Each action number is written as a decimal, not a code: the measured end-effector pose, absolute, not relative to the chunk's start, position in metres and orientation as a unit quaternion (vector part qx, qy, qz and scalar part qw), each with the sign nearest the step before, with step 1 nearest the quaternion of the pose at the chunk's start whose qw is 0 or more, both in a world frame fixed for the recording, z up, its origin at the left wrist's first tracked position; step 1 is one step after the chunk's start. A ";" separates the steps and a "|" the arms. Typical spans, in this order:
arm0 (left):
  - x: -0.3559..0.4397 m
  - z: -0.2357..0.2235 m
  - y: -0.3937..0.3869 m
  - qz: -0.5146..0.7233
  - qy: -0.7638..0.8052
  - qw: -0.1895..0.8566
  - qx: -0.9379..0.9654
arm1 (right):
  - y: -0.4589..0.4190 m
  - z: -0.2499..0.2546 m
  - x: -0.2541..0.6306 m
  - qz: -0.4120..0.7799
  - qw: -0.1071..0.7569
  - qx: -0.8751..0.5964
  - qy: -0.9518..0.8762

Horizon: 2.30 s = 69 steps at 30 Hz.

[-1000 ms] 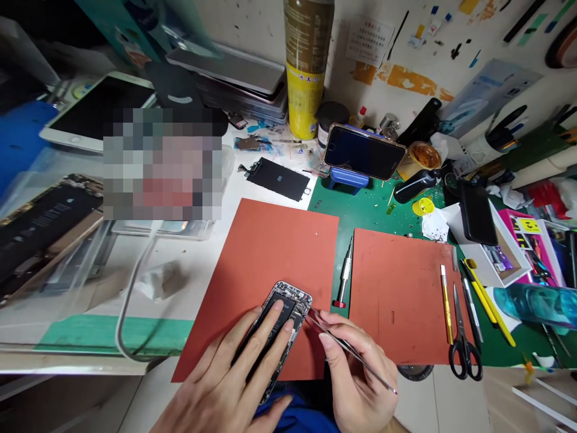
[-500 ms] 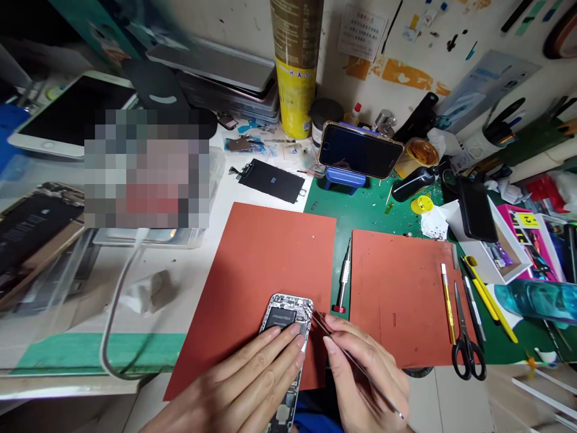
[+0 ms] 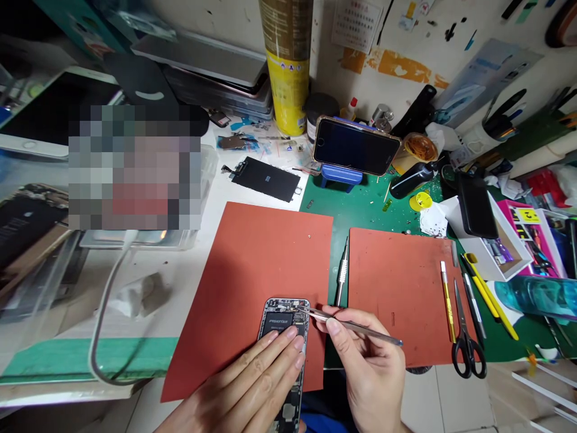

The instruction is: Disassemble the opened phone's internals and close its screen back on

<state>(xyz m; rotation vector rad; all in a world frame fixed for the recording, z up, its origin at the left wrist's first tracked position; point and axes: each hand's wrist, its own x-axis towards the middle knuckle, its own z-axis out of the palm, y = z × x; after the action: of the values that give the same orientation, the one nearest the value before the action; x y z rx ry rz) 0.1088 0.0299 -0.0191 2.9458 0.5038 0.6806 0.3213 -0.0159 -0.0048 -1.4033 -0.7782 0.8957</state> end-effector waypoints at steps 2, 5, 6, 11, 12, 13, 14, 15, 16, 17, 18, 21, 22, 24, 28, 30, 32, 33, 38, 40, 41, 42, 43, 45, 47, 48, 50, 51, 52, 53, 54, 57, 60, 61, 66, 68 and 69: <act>0.109 -0.015 0.031 0.234 0.165 0.048 0.957 | -0.016 -0.005 0.321 0.404 0.612 -0.616 -0.288; 0.111 -0.014 0.033 0.252 0.166 0.056 0.952 | -0.017 -0.005 0.319 0.416 0.612 -0.625 -0.248; 0.113 -0.015 0.034 0.256 0.169 0.062 0.950 | -0.017 -0.005 0.319 0.416 0.615 -0.623 -0.247; 0.121 -0.028 0.032 0.339 0.188 0.070 0.919 | -0.017 -0.005 0.318 0.411 0.612 -0.626 -0.254; 0.122 -0.030 0.031 0.345 0.188 0.067 0.917 | -0.017 -0.005 0.318 0.406 0.609 -0.630 -0.259; 0.122 -0.032 0.031 0.344 0.187 0.065 0.918 | -0.017 -0.005 0.318 0.399 0.606 -0.635 -0.264; 0.122 -0.034 0.030 0.336 0.185 0.066 0.921 | -0.018 -0.005 0.317 0.390 0.604 -0.641 -0.270; 0.122 -0.035 0.030 0.334 0.183 0.066 0.922 | -0.017 -0.005 0.317 0.381 0.601 -0.646 -0.277; 0.121 -0.034 0.030 0.338 0.185 0.065 0.920 | -0.017 -0.005 0.317 0.373 0.598 -0.650 -0.285; 0.121 -0.033 0.030 0.346 0.187 0.062 0.917 | -0.017 -0.005 0.317 0.367 0.594 -0.654 -0.291; 0.120 -0.031 0.030 0.345 0.188 0.060 0.918 | -0.016 -0.006 0.317 0.364 0.591 -0.656 -0.297; 0.117 -0.022 0.033 0.300 0.178 0.057 0.935 | -0.015 -0.006 0.317 0.365 0.583 -0.659 -0.304; 0.116 -0.019 0.034 0.278 0.172 0.056 0.944 | -0.015 -0.007 0.317 0.367 0.581 -0.660 -0.303; 0.116 -0.016 0.035 0.256 0.166 0.051 0.951 | -0.015 -0.006 0.317 0.367 0.580 -0.661 -0.302; 0.117 -0.017 0.037 0.300 0.174 0.032 0.937 | -0.015 -0.006 0.316 0.369 0.582 -0.660 -0.297; 0.116 -0.017 0.036 0.277 0.168 0.038 0.945 | -0.016 -0.005 0.316 0.369 0.580 -0.662 -0.296; 0.115 -0.016 0.035 0.250 0.166 0.043 0.953 | -0.016 -0.005 0.316 0.368 0.579 -0.665 -0.295; 0.115 -0.016 0.035 0.253 0.168 0.039 0.952 | -0.016 -0.006 0.316 0.368 0.579 -0.665 -0.294; 0.112 -0.016 0.034 0.245 0.164 0.032 0.955 | -0.016 -0.007 0.317 0.370 0.581 -0.662 -0.297; 0.112 -0.018 0.033 0.235 0.165 0.038 0.957 | -0.016 -0.007 0.317 0.374 0.580 -0.660 -0.296; 0.112 -0.020 0.032 0.231 0.166 0.040 0.958 | -0.016 -0.007 0.317 0.376 0.581 -0.659 -0.294; 0.112 -0.023 0.030 0.231 0.164 0.036 0.958 | -0.016 -0.007 0.317 0.379 0.582 -0.658 -0.291; 0.113 -0.027 0.029 0.238 0.164 0.029 0.957 | -0.015 -0.007 0.317 0.381 0.583 -0.657 -0.288; 0.114 -0.037 0.026 0.263 0.164 0.013 0.951 | -0.015 -0.007 0.318 0.388 0.584 -0.654 -0.283; 0.114 -0.044 0.024 0.279 0.165 0.007 0.946 | -0.014 -0.007 0.318 0.394 0.586 -0.651 -0.279; 0.114 -0.046 0.024 0.280 0.165 0.009 0.946 | -0.014 -0.007 0.318 0.395 0.586 -0.650 -0.278; 0.113 -0.046 0.023 0.270 0.163 0.017 0.949 | -0.015 -0.007 0.319 0.398 0.587 -0.648 -0.277; 0.112 -0.045 0.023 0.264 0.162 0.023 0.951 | -0.015 -0.007 0.319 0.400 0.587 -0.647 -0.277; 0.111 -0.042 0.023 0.255 0.163 0.030 0.953 | -0.016 -0.008 0.319 0.401 0.586 -0.647 -0.277; 0.111 -0.039 0.023 0.246 0.165 0.035 0.955 | -0.016 -0.008 0.320 0.403 0.585 -0.646 -0.277; 0.110 -0.036 0.024 0.236 0.167 0.040 0.956 | -0.017 -0.008 0.320 0.404 0.585 -0.646 -0.277; 0.109 -0.030 0.025 0.226 0.170 0.046 0.958 | -0.017 -0.009 0.321 0.408 0.586 -0.643 -0.278; 0.108 -0.030 0.026 0.225 0.161 0.047 0.960 | -0.015 -0.009 0.322 0.411 0.587 -0.638 -0.282; 0.108 -0.030 0.027 0.224 0.159 0.047 0.960 | -0.014 -0.008 0.322 0.412 0.588 -0.637 -0.282; 0.106 -0.033 0.026 0.221 0.159 0.044 0.961 | -0.013 -0.007 0.322 0.409 0.592 -0.637 -0.278; 0.106 -0.033 0.025 0.218 0.160 0.043 0.962 | -0.014 -0.007 0.322 0.408 0.593 -0.636 -0.278; 0.106 -0.033 0.024 0.217 0.160 0.046 0.962 | -0.014 -0.007 0.322 0.408 0.592 -0.637 -0.277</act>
<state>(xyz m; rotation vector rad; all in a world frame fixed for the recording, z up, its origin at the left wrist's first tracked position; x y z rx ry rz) 0.1058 0.0244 -0.0334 2.9356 0.4898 0.6639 0.3219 -0.0137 -0.0070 -1.4815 -0.6453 0.9498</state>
